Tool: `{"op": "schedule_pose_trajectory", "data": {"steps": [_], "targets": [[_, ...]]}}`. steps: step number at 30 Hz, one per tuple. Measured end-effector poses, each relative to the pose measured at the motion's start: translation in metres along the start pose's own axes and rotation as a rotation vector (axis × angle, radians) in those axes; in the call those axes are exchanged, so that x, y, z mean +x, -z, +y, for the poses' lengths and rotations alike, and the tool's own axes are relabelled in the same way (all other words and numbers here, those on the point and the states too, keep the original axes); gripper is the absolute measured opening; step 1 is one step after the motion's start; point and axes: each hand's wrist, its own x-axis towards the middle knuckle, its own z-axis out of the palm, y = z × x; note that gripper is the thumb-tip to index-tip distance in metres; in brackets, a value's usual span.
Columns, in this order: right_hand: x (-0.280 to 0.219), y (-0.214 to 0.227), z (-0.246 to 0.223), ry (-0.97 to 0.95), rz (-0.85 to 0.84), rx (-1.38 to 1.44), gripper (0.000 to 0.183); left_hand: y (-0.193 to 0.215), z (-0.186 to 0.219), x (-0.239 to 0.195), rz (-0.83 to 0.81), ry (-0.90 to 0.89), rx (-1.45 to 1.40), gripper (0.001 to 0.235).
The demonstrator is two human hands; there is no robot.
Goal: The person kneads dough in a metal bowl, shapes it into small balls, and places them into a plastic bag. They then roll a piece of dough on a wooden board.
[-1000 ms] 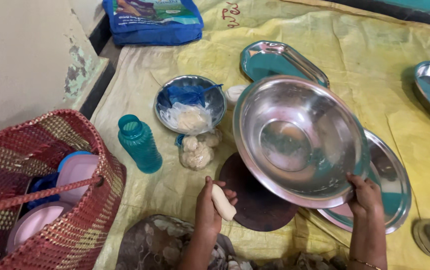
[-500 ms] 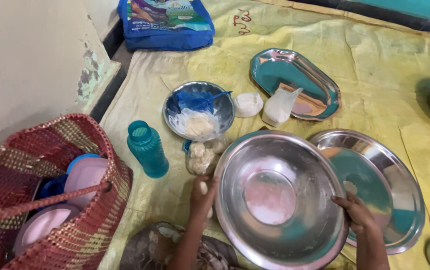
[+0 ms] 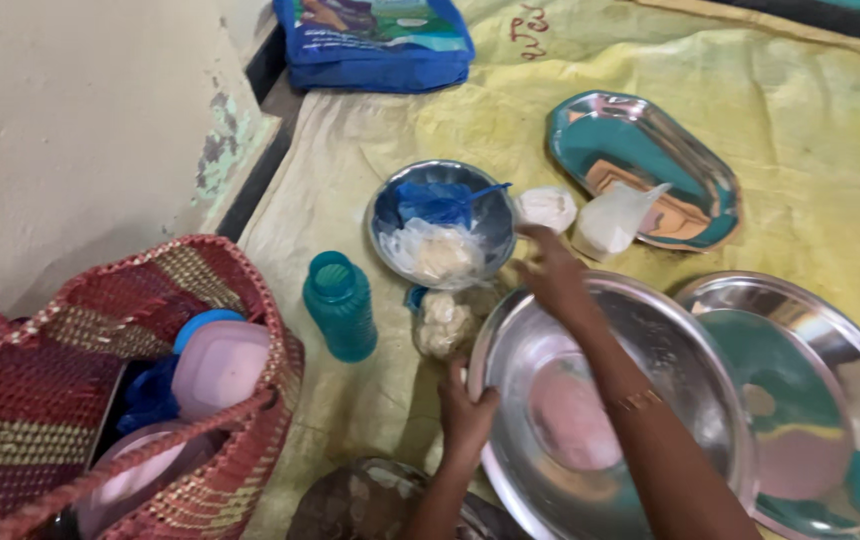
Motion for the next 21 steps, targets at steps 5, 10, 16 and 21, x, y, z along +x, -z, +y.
{"op": "schedule_pose_trajectory", "data": {"steps": [5,10,16,21], "targets": [[0.078,-0.128,-0.08,0.589,-0.23,-0.43,0.076,0.0,-0.003,0.004,-0.117,0.124,-0.093,0.067],[0.104,-0.189,-0.08,0.468,-0.389,-0.561,0.07,-0.005,-0.003,0.002,-0.034,-0.166,-0.194,0.058],[0.126,-0.21,-0.039,0.389,-0.338,-0.458,0.017,0.0,0.004,0.0,-0.138,0.146,-0.213,0.063],[0.146,-0.165,-0.029,0.256,0.139,-0.046,0.024,0.004,0.012,-0.001,-0.143,0.078,-0.268,0.061]]}}
